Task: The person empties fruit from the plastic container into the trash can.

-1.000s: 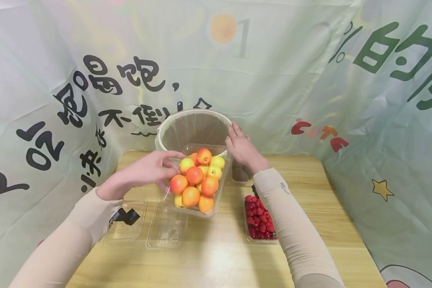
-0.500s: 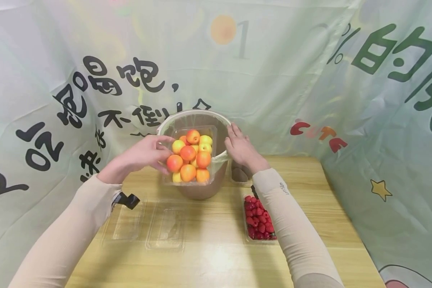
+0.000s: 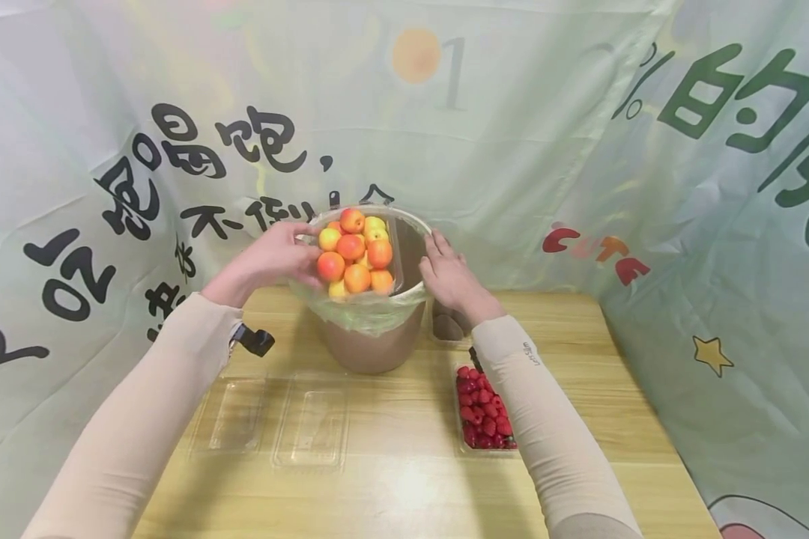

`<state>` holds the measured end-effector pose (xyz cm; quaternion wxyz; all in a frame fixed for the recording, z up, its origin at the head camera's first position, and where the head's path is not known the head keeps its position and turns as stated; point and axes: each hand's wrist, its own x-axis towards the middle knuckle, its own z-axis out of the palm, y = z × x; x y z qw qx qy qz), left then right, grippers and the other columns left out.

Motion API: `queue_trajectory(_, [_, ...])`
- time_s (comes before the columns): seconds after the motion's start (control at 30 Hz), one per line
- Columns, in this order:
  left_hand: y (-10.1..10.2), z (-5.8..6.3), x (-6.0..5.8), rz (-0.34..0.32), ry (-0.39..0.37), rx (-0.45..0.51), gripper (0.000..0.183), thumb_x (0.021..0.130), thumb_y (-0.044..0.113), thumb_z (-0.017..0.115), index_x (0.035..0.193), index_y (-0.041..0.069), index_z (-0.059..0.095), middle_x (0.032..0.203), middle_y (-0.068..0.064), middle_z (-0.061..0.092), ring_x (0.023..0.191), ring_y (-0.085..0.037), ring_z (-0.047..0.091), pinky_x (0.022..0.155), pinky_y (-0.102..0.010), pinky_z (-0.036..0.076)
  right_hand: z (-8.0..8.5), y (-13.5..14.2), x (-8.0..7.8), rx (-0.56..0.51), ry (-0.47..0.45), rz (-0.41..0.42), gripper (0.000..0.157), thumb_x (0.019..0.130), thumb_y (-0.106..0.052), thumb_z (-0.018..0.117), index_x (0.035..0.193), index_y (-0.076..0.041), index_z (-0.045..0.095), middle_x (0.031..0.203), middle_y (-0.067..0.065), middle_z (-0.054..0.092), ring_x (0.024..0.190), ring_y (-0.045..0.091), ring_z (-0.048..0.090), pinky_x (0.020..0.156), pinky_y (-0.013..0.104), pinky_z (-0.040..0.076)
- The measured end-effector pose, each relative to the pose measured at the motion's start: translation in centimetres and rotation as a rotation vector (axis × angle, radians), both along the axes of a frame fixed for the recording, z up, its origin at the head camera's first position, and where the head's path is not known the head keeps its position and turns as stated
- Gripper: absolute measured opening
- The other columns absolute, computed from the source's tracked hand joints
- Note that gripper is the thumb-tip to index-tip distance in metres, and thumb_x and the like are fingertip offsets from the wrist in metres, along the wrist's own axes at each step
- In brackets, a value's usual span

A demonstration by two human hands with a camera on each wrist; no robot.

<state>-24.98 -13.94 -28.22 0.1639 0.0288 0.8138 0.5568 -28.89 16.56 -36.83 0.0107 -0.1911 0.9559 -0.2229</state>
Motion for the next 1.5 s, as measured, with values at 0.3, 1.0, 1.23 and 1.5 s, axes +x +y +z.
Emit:
queue_trajectory(0.3, [0.6,-0.5,-2.1,0.116,0.055,0.001,0.058,0.100,-0.002,0.052,0.155,-0.004,0.037,0.133,-0.035,0.060,0.057,-0.016,0.072,0.066,-0.033,0.066,0.1,0.0,0.1,-0.010,-0.003,-0.004,0.067,0.112,-0.037,0.018,0.169,-0.002,0.010,0.178,0.017,0.000,0.165,0.035,0.007,0.132,0.063,0.008])
queue_trajectory(1.0, [2.1,-3.7,-3.9,0.379,0.549,-0.264,0.052,0.088,0.000,0.055,0.140,-0.004,0.052,0.097,-0.019,0.062,0.116,-0.045,0.059,0.103,-0.051,0.050,-0.1,0.0,0.1,-0.023,0.003,-0.008,0.068,0.111,-0.039,0.016,0.169,-0.003,0.010,0.179,0.016,-0.001,0.165,0.035,0.008,0.131,0.064,0.010])
queue_trajectory(1.23, [2.4,-4.5,-4.2,0.402,0.584,-0.273,0.050,0.089,-0.001,0.056,0.139,-0.002,0.051,0.090,-0.019,0.066,0.109,-0.044,0.062,0.102,-0.053,0.051,-0.1,-0.1,0.1,-0.024,-0.005,-0.010,0.069,0.111,-0.040,0.015,0.169,-0.004,0.009,0.178,0.016,-0.002,0.165,0.034,0.006,0.132,0.063,0.008])
queue_trajectory(1.5, [2.4,-4.8,-4.5,0.429,0.629,-0.263,0.050,0.090,-0.003,0.056,0.139,0.000,0.051,0.110,-0.027,0.070,0.111,-0.050,0.064,0.099,-0.058,0.052,-0.2,0.0,0.0,-0.027,-0.002,-0.009,0.068,0.111,-0.038,0.017,0.169,-0.003,0.009,0.178,0.017,-0.001,0.165,0.035,0.005,0.132,0.063,0.008])
